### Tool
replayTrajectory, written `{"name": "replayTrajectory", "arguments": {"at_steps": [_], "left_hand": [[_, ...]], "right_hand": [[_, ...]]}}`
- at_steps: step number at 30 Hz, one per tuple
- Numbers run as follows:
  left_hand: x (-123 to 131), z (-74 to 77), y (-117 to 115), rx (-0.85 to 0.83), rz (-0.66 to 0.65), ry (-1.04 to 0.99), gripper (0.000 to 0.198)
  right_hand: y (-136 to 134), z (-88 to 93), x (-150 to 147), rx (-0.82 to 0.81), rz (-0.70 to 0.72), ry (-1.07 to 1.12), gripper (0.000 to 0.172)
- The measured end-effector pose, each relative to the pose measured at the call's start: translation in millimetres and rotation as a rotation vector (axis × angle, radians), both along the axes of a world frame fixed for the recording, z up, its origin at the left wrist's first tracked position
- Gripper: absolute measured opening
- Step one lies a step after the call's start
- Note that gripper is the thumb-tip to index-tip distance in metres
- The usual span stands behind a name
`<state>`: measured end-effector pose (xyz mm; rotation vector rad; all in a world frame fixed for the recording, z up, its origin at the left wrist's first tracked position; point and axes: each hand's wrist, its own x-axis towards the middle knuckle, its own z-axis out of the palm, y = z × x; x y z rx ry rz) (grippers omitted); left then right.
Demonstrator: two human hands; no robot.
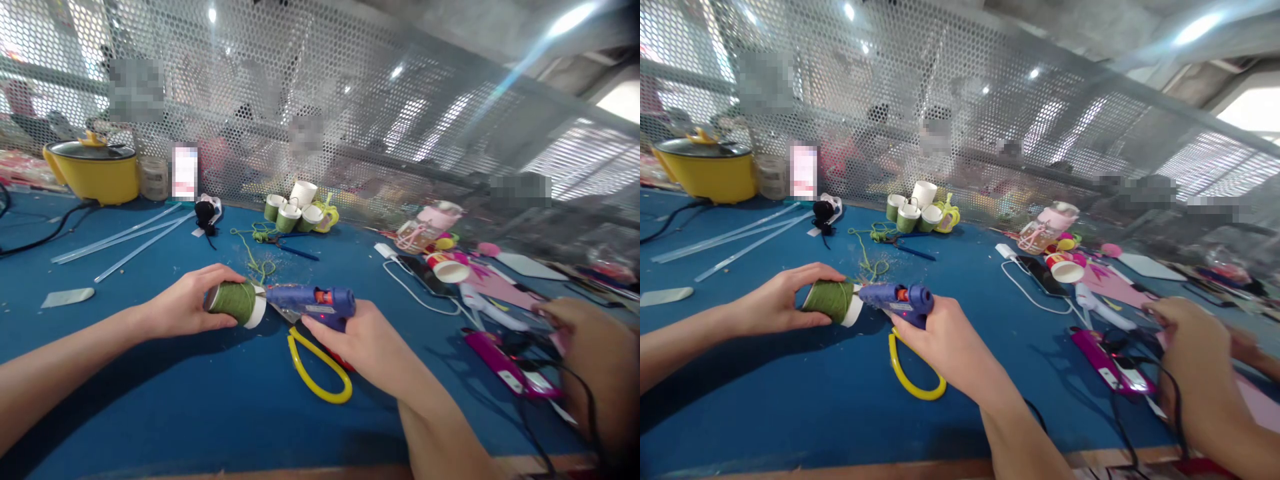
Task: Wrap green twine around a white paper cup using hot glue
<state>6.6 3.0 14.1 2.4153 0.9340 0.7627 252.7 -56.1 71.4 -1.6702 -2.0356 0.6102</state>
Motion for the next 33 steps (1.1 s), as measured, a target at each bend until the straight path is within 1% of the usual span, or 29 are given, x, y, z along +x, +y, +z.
{"name": "replayTrajectory", "arguments": {"at_steps": [13, 17, 26, 29, 33], "left_hand": [[2.7, 3.2, -0.9, -0.177, 0.135, -0.019, 0.047], [2.6, 2.3, -0.1, -0.248, 0.160, -0.037, 0.050], [3.1, 1.5, 1.6, -0.328, 0.198, -0.070, 0.053], [3.2, 1.6, 1.2, -0.314, 0.197, -0.077, 0.053], [3.0, 1.6, -0.2, -0.206, 0.156, -0.064, 0.049]], "right_hand": [[-2.4, -1.2, 0.9, -0.077, -0.002, 0.037, 0.018], [-3.6, -0.5, 0.1, -0.096, -0.015, 0.035, 0.019], [-5.4, 2.4, -2.2, -0.124, -0.009, 0.028, 0.018], [-5.0, 1.4, -1.6, -0.123, -0.010, 0.028, 0.019], [-3.8, -1.4, 1.0, -0.080, -0.014, 0.026, 0.019]]}}
